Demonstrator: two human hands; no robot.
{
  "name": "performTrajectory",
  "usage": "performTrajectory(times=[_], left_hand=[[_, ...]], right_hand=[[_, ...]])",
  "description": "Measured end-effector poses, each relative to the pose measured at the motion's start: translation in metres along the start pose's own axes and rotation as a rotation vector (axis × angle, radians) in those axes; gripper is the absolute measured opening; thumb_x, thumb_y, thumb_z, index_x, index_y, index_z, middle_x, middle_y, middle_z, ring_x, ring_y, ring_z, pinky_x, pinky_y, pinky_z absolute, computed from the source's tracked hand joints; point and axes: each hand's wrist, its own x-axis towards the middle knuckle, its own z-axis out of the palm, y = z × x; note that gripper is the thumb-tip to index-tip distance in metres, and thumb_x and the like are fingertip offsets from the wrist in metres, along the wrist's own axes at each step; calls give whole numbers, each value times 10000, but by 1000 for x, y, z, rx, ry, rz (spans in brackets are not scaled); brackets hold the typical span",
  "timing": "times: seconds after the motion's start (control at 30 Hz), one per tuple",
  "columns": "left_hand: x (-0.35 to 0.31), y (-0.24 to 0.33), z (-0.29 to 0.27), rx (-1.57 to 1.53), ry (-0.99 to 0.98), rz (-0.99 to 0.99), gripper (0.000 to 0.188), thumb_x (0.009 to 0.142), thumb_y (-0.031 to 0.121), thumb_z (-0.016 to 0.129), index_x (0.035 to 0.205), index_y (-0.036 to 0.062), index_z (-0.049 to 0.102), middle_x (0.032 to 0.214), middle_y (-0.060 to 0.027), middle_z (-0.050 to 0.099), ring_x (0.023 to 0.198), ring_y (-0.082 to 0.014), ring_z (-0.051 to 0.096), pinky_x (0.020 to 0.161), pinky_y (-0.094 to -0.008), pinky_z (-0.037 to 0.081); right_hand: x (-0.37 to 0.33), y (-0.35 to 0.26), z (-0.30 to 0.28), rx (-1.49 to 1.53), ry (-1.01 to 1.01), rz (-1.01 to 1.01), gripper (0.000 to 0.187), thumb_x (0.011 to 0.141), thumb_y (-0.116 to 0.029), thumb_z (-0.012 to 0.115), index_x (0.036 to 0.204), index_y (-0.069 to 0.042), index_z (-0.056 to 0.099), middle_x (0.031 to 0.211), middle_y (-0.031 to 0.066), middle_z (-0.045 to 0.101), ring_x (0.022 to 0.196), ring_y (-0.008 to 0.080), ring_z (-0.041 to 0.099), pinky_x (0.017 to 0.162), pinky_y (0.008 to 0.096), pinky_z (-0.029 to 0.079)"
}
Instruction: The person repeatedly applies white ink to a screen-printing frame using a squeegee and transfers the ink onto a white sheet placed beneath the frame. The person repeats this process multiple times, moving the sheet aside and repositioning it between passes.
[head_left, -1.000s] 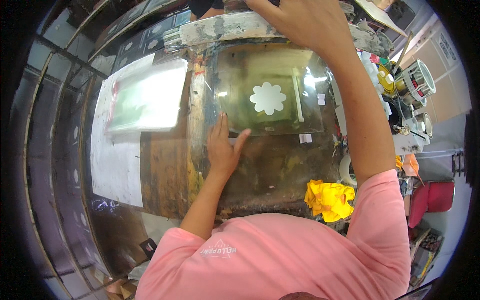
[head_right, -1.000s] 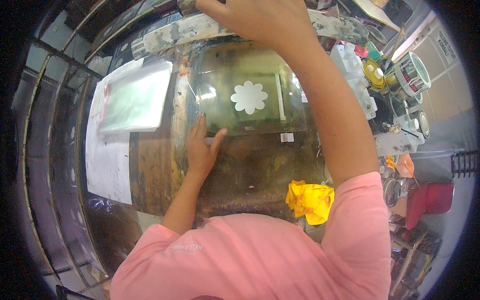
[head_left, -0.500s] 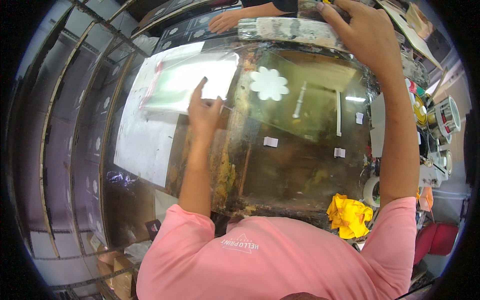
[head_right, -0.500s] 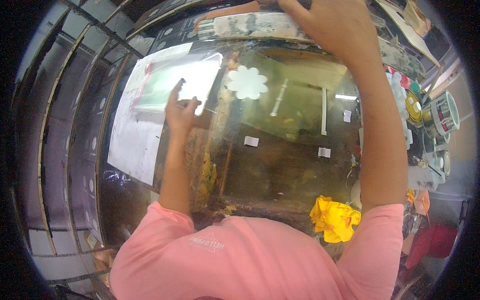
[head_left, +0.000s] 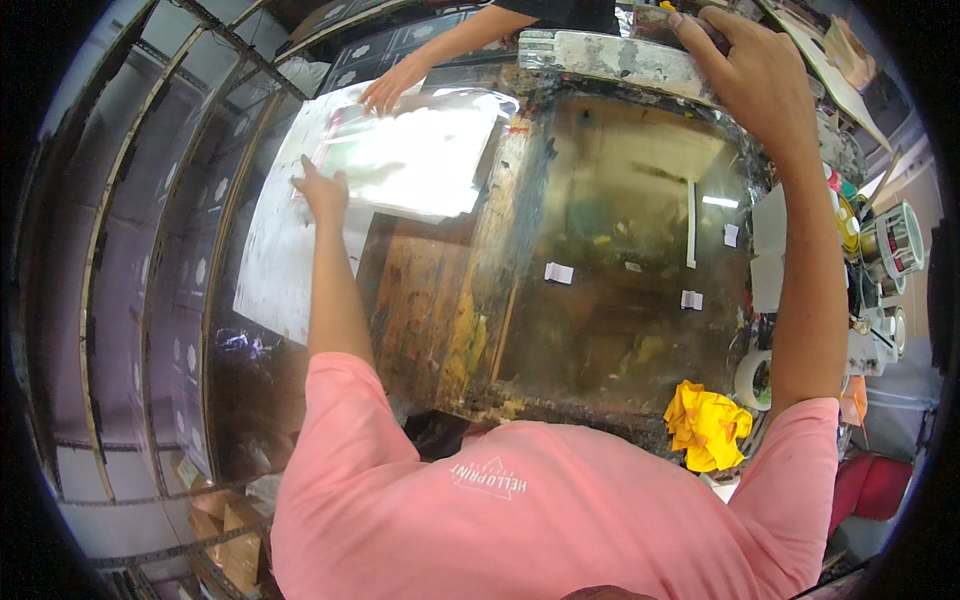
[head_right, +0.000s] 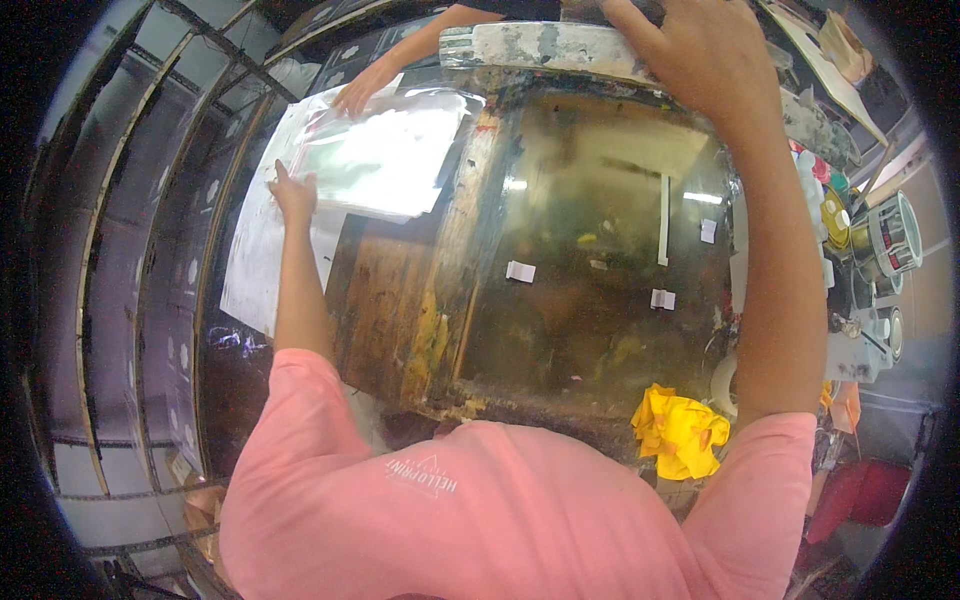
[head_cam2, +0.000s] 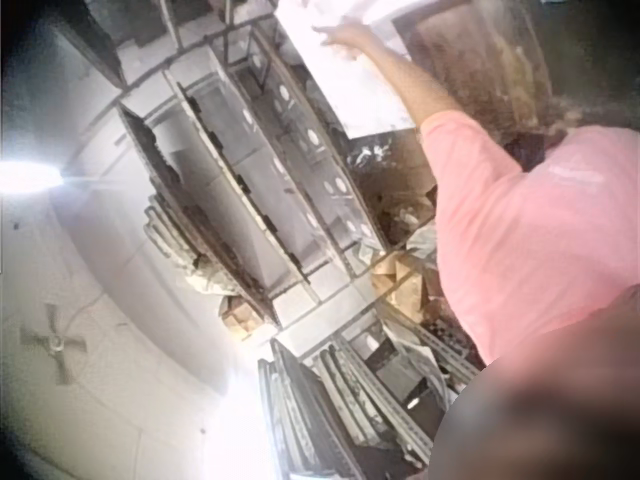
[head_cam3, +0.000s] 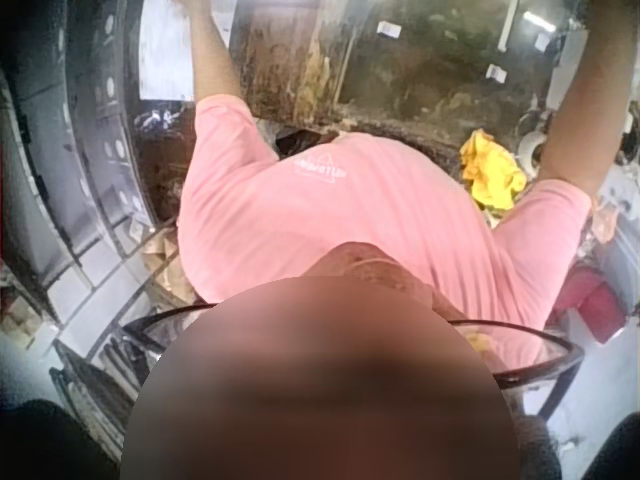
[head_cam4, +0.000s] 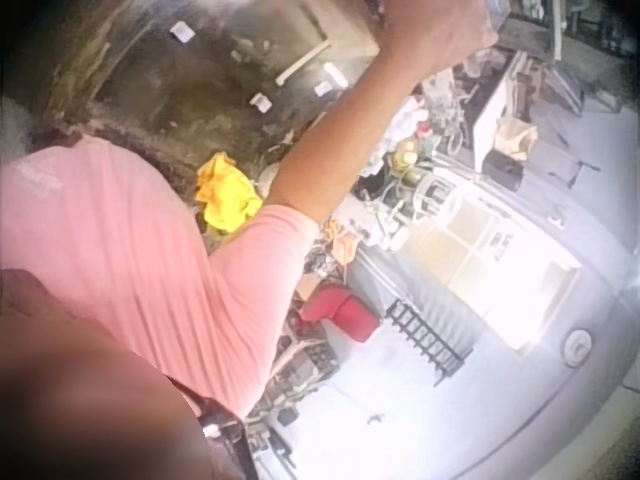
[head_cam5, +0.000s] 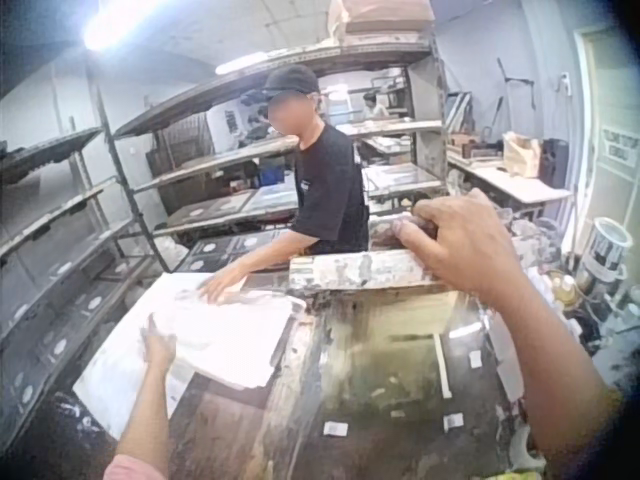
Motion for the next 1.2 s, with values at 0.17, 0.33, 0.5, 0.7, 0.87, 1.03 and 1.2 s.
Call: performTrajectory(times=[0.17, 0.33, 0.5, 0.7, 0.87, 1.03, 1.2], left_hand=[[-122, 44, -7, 62, 89, 749, 794, 960, 449, 769, 1585, 50, 485, 1646, -203, 452, 1523, -367, 432, 1276, -644, 230], [-174, 70, -18, -117, -62, 888, 765, 918, 469, 812, 1493, 24, 577, 1573, -206, 530, 1487, -373, 469, 1274, -654, 226], [-159, 79, -11, 6, -41, 725, 810, 928, 479, 794, 1510, -24, 538, 1536, -228, 557, 1475, -409, 468, 1275, -659, 212], [-174, 80, -4, 177, -215, 764, 609, 968, 392, 748, 1469, 74, 608, 1426, -126, 654, 1370, -293, 575, 1270, -637, 239], [-207, 105, -18, -122, -116, 988, 295, 963, 150, 717, 1250, 86, 747, 1250, -96, 743, 1177, -290, 687, 1165, -546, 431], [-273, 173, -22, -496, -240, 1104, 261, 975, 139, 695, 1212, 43, 744, 1207, -179, 755, 1128, -368, 710, 1030, -511, 547], [-333, 234, -4, -422, -528, 1139, 657, 969, 547, 668, 1413, 64, 655, 1438, -250, 624, 1394, -432, 544, 1203, -600, 362]], right_hand=[[-4, 0, 1, 20, 13, 18, 469, 950, -438, 627, 748, -19, 681, 747, 212, 674, 779, 410, 663, 763, 507, 437], [-2, 16, 9, 25, -126, 44, 484, 994, -494, 617, 916, -29, 730, 847, 186, 722, 825, 414, 691, 793, 510, 492], [-7, 30, 21, -1, -35, -54, 545, 1022, -542, 580, 1151, -49, 774, 1000, 227, 755, 866, 438, 698, 820, 498, 527], [-11, 30, 19, -46, -64, -56, 517, 1029, -510, 593, 1175, -46, 767, 1054, 205, 764, 989, 408, 696, 928, 477, 473], [-14, 22, 16, -26, 4, -81, 491, 1009, -499, 597, 1054, -27, 726, 933, 215, 737, 914, 404, 694, 859, 500, 470], [-10, 20, 14, 7, 22, -57, 537, 962, -496, 616, 760, -10, 719, 783, 224, 717, 803, 415, 710, 758, 537, 499], [-9, 20, 14, 17, 36, -74, 540, 958, -502, 612, 773, -10, 738, 782, 231, 722, 798, 419, 718, 755, 543, 512]])
